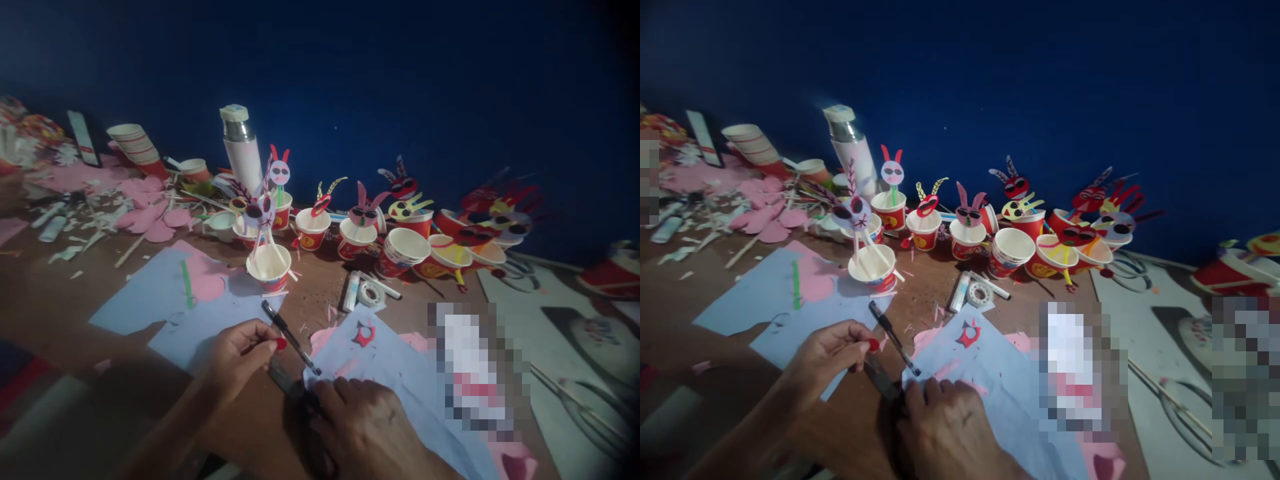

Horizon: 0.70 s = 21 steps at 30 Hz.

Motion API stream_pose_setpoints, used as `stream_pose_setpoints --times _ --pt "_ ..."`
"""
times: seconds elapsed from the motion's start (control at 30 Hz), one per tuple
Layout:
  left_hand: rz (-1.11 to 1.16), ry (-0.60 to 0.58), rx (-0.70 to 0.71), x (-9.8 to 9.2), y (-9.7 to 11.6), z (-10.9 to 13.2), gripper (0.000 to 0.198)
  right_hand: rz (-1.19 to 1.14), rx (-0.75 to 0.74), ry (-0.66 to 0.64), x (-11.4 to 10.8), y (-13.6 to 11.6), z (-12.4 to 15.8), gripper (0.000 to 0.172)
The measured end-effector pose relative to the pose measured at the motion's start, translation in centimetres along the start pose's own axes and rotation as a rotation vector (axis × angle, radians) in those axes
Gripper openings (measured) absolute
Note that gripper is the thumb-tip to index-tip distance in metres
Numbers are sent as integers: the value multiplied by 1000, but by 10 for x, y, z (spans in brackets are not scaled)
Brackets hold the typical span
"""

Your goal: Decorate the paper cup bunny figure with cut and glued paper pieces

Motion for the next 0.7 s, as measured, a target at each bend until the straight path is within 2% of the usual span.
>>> stream_pose_setpoints --times 0.1,0.17,0.27,0.33,0.5,0.7 --pt "-59 -72 23 4 1 -2 11 9 20 74 -9 18 0 7" --pt "-77 -106 27 6 2 -2 10 25 137 125 -11 37 0 8" --pt "-81 -126 32 8 2 -2 10 47 299 90 -10 65 0 6" --pt "-86 -125 25 8 1 -2 10 72 354 47 -7 77 0 9" --pt "-104 -113 10 7 1 -2 10 107 379 -22 2 84 -3 9" --pt "-59 -54 5 -2 2 1 10 196 343 16 9 88 -4 12"
Point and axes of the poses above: each hand's wrist, its own z-axis away from the middle knuckle, its own x-axis out of the palm, y = z × x, the point moved 3 cm from there along -z, towards the middle knuckle, and after that the axes turned 7 degrees about -y, right-handed, at the moved point
